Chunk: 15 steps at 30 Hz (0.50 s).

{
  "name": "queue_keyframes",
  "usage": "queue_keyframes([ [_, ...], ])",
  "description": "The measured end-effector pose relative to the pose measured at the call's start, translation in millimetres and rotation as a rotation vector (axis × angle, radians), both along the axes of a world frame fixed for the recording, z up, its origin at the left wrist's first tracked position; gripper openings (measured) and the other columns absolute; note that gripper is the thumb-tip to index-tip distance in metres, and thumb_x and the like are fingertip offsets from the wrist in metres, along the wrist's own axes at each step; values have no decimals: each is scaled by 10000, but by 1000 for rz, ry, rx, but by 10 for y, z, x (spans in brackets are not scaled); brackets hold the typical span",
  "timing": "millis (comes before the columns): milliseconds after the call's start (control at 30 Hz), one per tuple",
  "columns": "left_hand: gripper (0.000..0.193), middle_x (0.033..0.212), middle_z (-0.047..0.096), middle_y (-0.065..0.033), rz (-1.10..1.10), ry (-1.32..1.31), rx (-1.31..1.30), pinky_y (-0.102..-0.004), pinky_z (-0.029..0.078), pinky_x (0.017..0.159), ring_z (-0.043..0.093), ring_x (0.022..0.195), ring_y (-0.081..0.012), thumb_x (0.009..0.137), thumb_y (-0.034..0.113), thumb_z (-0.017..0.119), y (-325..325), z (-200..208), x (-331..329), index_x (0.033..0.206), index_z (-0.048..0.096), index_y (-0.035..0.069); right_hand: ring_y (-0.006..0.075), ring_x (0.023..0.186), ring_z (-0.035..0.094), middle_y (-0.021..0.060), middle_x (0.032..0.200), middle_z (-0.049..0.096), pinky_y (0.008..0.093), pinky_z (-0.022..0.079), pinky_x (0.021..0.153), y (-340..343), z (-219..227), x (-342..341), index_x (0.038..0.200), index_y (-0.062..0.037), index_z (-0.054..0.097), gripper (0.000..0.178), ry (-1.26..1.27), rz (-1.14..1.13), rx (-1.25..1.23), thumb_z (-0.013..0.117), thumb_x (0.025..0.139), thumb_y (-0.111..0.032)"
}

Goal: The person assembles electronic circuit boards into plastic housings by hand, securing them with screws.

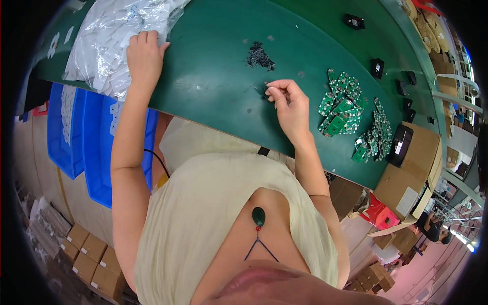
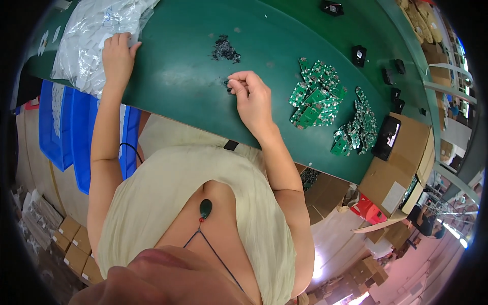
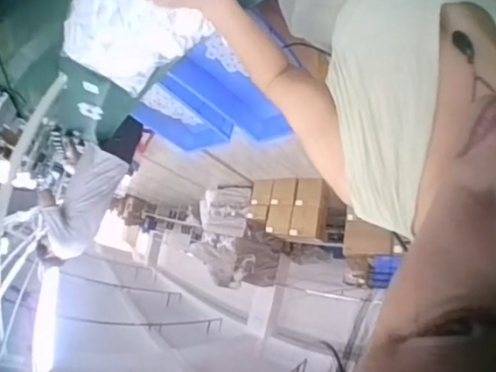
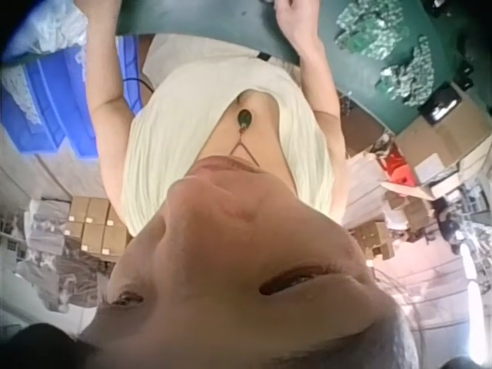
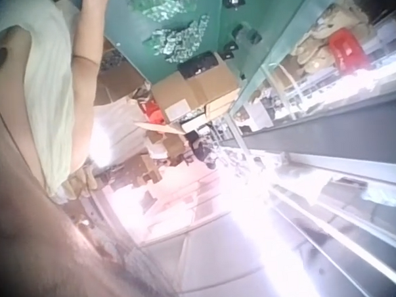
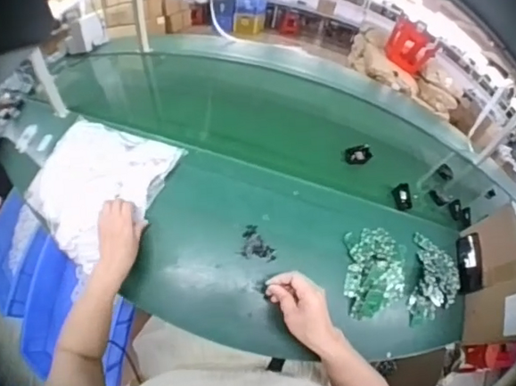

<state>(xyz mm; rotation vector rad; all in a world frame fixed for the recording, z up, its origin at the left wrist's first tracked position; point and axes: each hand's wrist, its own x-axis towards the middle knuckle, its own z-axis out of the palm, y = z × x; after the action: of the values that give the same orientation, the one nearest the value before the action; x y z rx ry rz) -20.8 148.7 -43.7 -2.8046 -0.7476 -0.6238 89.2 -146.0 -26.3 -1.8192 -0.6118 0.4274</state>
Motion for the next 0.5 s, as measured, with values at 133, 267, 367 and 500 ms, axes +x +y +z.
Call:
queue_keyframes([
  [133, 131, 938, 589, -67, -23, -243, 11, -360, 438, 722, 528, 851, -268, 799, 160, 581, -12, 97, -23, 899, 592, 77, 64, 645, 535, 28, 758, 597, 183, 431, 569, 3, 57, 13, 878, 8, 576, 63, -171, 60, -54, 577, 826, -27],
  [267, 152, 760, 574, -76, 104, -575, -627, -285, 439, 546, 568, 588, -183, 893, 182, 499, -536, 407, -55, 872, 579, 54, 69, 641, 539, 23, 773, 594, 193, 438, 578, 134, 110, -47, 863, 1, 578, 50, -131, 56, 45, 583, 822, -27],
  [367, 202, 700, 566, -72, 11, -599, -1045, -219, 406, 457, 545, 498, -119, 927, 208, 448, -878, 331, -82, 929, 532, 24, 76, 667, 544, 33, 801, 592, 198, 441, 585, 327, 222, -172, 836, -7, 582, 36, 97, 113, 235, 597, 809, -25],
  [500, 183, 789, 592, -98, -229, -626, -1813, -226, 492, 525, 602, 606, -142, 919, 143, 454, -1211, 243, -31, 977, 490, -27, 122, 575, 512, 42, 726, 551, 244, 411, 497, 499, 203, -217, 765, -46, 576, 82, -186, 82, 288, 652, 735, -52],
])
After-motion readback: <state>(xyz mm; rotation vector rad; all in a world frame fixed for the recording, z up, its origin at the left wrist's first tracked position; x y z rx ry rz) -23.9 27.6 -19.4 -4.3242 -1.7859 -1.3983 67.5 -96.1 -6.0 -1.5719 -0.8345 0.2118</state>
